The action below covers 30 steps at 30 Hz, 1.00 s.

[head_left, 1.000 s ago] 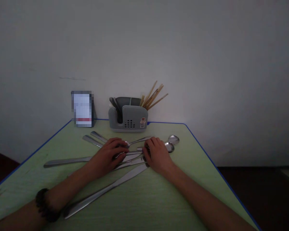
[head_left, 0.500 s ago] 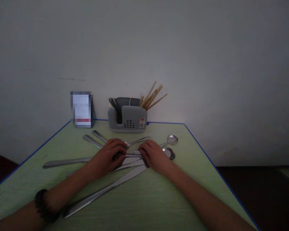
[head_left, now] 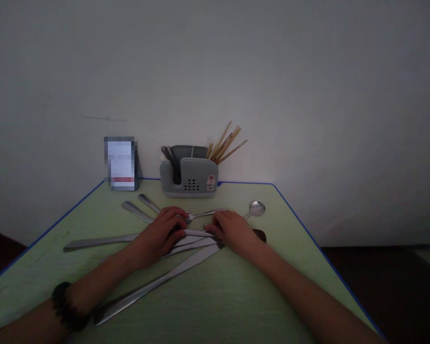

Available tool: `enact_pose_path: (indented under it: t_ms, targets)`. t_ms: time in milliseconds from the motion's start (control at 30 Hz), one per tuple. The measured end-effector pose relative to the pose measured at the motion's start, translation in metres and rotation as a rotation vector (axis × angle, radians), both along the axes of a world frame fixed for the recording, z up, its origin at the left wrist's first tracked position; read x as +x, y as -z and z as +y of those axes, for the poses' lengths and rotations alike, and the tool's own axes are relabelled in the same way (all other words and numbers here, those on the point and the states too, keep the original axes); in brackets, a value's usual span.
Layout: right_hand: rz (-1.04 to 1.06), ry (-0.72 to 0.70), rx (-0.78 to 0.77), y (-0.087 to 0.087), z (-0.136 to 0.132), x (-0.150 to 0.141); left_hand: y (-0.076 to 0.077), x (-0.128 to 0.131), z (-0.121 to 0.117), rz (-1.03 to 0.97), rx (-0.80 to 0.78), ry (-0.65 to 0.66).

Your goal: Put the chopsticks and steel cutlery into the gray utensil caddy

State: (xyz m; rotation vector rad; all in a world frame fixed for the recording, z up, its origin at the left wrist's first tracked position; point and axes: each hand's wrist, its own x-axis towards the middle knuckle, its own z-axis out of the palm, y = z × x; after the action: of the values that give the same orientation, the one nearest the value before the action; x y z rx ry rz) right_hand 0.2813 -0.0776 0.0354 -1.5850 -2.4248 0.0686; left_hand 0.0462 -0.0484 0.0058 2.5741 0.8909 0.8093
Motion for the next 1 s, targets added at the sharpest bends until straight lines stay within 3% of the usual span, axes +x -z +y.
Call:
enact_pose_path:
  t_ms: [167,300,433,567,667,833,1000]
  targets:
    - [0.042,0.120,-0.062,-0.024,0.012,0.026,0.001,0.000,0.000,-0.009,-0.018,-0.011]
    - [0.127,0.133,-0.112,-0.033,0.019,0.044,0.001,0.000,0.000,-0.005,-0.035,-0.014]
    - [0.150,0.020,-0.184,-0.034,0.019,0.049,0.000,-0.001,0.001,0.010,-0.046,0.016]
    - [0.154,-0.158,-0.285,-0.037,0.011,0.038,-0.002,-0.001,0.000,0.026,-0.062,0.037]
    - [0.175,-0.214,-0.297,-0.041,0.007,0.029,-0.004,0.000,-0.001,0.020,-0.067,0.025]
    - [0.129,-0.137,-0.211,-0.044,0.010,0.045,-0.005,0.001,-0.002,-0.003,-0.077,0.021]
    - [-0.017,-0.064,-0.386,-0.046,0.012,0.071,-0.004,0.001,-0.001,0.003,-0.088,0.042]
